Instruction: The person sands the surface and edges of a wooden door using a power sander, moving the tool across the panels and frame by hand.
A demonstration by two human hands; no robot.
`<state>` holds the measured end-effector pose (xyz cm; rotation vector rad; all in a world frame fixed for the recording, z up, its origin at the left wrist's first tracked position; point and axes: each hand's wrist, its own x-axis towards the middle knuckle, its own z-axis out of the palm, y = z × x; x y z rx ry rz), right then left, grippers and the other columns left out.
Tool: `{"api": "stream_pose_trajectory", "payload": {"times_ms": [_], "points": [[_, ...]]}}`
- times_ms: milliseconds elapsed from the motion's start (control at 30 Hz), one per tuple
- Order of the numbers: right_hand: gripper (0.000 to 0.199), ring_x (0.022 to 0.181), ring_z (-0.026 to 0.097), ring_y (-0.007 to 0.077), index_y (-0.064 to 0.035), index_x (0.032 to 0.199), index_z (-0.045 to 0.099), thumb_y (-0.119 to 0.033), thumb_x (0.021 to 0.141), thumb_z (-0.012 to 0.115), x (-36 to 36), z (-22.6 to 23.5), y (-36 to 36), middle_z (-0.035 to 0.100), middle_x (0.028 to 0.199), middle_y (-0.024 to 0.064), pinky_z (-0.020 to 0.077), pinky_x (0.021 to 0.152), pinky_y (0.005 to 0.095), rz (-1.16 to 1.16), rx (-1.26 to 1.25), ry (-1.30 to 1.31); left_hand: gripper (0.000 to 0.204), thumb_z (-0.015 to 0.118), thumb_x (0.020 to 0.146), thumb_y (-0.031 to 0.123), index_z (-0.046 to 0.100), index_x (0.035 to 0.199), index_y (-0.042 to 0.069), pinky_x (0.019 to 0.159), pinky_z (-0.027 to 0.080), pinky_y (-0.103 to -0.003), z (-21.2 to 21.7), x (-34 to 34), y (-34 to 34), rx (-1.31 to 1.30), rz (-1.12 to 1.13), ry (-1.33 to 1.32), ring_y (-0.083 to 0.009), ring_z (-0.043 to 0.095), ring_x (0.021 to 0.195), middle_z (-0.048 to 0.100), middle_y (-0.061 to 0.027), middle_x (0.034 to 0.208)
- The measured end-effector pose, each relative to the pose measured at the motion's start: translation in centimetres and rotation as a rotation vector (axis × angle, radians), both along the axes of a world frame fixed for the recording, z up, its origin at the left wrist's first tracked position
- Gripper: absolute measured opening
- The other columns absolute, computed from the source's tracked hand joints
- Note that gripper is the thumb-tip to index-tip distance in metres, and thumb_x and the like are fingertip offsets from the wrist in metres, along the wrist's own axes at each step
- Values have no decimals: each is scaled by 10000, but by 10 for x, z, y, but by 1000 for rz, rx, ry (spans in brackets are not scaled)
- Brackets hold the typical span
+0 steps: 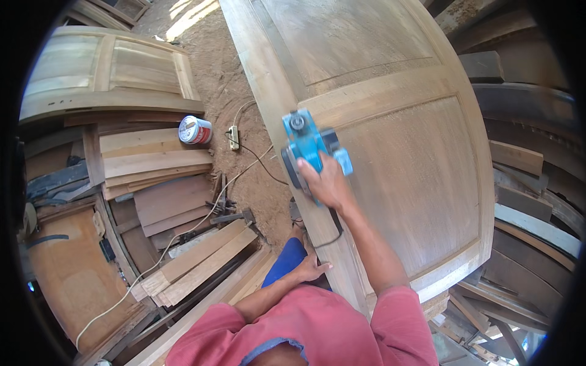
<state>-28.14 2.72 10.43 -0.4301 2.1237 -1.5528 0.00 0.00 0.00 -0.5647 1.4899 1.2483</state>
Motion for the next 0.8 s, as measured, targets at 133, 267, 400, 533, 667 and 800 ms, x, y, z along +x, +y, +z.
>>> {"api": "stream_pose_trajectory", "payload": {"times_ms": [133, 267, 400, 533, 667, 800], "points": [[520, 704, 656, 242, 24, 956, 681, -492, 953, 611, -89, -11, -60, 672, 730, 152, 517, 695, 422, -13, 97, -91, 588, 721, 942, 285, 523, 1376, -59, 1045, 473, -408, -51, 39, 26, 91, 267, 422, -297, 626, 1201, 671, -244, 1248], [599, 468, 549, 164, -58, 591, 550, -506, 988, 579, -181, -8, -146, 519, 500, 46, 457, 496, 358, -23, -19, -39, 714, 726, 925, 353, 421, 1406, -78, 1063, 460, -430, -63, 40, 9, 97, 156, 379, -362, 603, 1231, 616, -294, 1274], [589, 467, 537, 170, -51, 600, 571, -501, 978, 618, -250, -26, -176, 545, 548, 64, 443, 484, 361, -35, 34, -44, 602, 710, 924, 382, 537, 1319, -38, 934, 532, -387, -17, -27, -46, 97, -159, 267, -294, 677, 1078, 685, -247, 1121], [561, 471, 533, 157, -65, 636, 587, -516, 969, 630, -211, -16, -152, 559, 561, 51, 450, 494, 345, 1, 38, -119, 213, 691, 962, 253, 695, 1081, 76, 716, 537, -287, -27, -37, -126, -109, 487, 275, -124, 656, 780, 697, -27, 857], [439, 526, 549, 119, -62, 868, 612, -490, 959, 645, -96, -2, -86, 568, 627, 22, 460, 514, 324, 19, 36, -307, 243, 638, 1002, 240, 630, 1158, 54, 645, 517, -262, -45, -70, -215, -304, 1099, 493, -109, 614, 695, 653, -22, 821], [523, 1039, 683, 391, -2, 1274, 617, -401, 937, 642, 57, -5, 31, 689, 1122, 261, 517, 914, 452, 106, 111, -136, 272, 619, 1016, 231, 590, 1196, 29, 632, 516, -257, -58, -64, -246, -337, 1095, 487, -104, 599, 666, 640, -35, 844]]}}
